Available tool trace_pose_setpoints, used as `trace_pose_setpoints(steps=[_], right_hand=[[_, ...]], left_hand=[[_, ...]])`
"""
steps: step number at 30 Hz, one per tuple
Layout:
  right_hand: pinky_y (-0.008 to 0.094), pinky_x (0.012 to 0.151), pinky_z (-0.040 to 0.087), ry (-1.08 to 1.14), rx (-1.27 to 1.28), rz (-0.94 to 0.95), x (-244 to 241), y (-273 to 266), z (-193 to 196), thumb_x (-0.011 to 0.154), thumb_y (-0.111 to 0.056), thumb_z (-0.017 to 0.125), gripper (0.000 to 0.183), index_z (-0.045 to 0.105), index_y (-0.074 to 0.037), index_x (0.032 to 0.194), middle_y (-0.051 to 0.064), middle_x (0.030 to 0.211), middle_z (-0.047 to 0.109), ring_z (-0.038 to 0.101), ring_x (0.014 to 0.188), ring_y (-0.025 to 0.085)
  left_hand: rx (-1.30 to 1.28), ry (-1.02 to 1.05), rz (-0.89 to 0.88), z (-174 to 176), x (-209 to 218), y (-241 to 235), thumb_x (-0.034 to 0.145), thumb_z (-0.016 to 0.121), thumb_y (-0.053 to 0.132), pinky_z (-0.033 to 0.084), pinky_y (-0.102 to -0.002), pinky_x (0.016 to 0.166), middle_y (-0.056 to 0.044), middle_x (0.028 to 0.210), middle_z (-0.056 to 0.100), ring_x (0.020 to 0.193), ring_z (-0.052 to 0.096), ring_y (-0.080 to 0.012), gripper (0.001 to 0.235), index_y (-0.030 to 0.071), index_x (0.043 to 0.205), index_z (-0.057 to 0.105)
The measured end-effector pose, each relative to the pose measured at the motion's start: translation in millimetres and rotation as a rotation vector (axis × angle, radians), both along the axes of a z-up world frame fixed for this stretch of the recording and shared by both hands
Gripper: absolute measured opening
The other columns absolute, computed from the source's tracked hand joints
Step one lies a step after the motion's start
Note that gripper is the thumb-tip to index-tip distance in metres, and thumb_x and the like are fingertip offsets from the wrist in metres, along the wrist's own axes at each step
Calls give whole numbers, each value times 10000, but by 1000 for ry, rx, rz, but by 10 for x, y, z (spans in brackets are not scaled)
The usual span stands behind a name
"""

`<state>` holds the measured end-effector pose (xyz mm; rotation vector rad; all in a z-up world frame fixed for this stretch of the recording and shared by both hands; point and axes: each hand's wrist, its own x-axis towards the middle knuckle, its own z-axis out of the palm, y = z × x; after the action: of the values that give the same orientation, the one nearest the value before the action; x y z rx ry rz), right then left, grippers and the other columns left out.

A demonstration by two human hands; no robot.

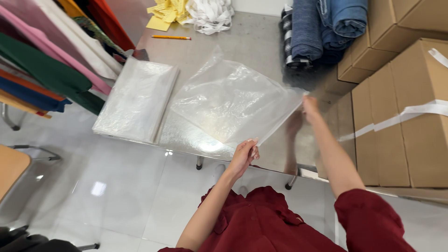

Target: The person unties a white ribbon on a cardboard box, opens it, and removes a pair of jeans wrapped in a plastic bag. They place the jeans on a stack of other folded jeans and then fold the empty plastic bag on the table.

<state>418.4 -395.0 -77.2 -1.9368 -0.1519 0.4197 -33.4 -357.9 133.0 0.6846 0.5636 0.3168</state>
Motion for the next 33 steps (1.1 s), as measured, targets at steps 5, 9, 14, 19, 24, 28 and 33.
trace_pose_setpoints(steps=[5, 9, 14, 19, 24, 28, 33], right_hand=[[267, 355, 395, 123, 55, -52, -290, -9, 572, 1013, -359, 572, 269, 617, -97, 970, 36, 722, 574, 576, 542, 140], [514, 1053, 460, 489, 68, 307, -1578, -101, 1717, 864, -818, 594, 1077, 296, -64, 1572, 293, 1510, 432, 500, 1361, 403], [433, 797, 590, 350, 47, 332, -2238, -402, 1783, 809, -282, 837, 536, 595, -62, 1233, 116, 1074, 693, 695, 922, 229], [376, 656, 597, 35, -177, 272, -1549, -889, 993, 764, -200, 867, 506, 591, -115, 1179, 141, 932, 714, 730, 732, 246], [532, 1005, 456, -579, -617, 183, -1861, -887, 1646, 911, -126, 742, 585, 476, -63, 1429, 205, 1334, 544, 537, 1256, 404], [531, 1066, 412, -672, -399, 456, -2552, 20, 1339, 900, -30, 696, 500, 578, -39, 1386, 205, 1368, 580, 526, 1307, 393], [499, 1135, 388, -903, -245, 898, -2978, 794, 913, 949, -11, 488, 578, 396, 8, 1520, 246, 1504, 477, 458, 1399, 392]], left_hand=[[-2, -3, 68, -93, -65, 33, 1013, 595, 141, 515, -275, 641, -28, 604, 421, 597, 516, -136, 281, 75, 755, 507], [211, 139, -95, -143, 101, -19, 1035, 605, 313, 427, -168, 574, -42, 740, 651, 744, 702, -130, 218, 136, 909, 623], [266, 143, -354, -148, 319, -205, 1076, 529, 381, 597, -248, 700, -72, 792, 697, 753, 710, -143, 395, 66, 907, 695], [394, 147, -552, -325, 419, 56, 1072, 495, 386, 605, -291, 683, -85, 759, 697, 720, 709, -159, 441, 65, 856, 706], [972, 416, -2, -359, 348, 738, 1050, 509, 199, 547, -422, 921, -171, 1117, 683, 1115, 652, -322, 260, 64, 1203, 671], [1365, 516, -5, -301, 386, 986, 1082, 420, 97, 434, -446, 1110, -183, 1340, 584, 1313, 543, -351, 342, 35, 1394, 546], [1518, 765, -323, -929, 498, 1250, 1101, 320, 272, 164, -558, 1257, -102, 1651, 319, 1538, 237, -313, 523, 130, 1601, 259]])
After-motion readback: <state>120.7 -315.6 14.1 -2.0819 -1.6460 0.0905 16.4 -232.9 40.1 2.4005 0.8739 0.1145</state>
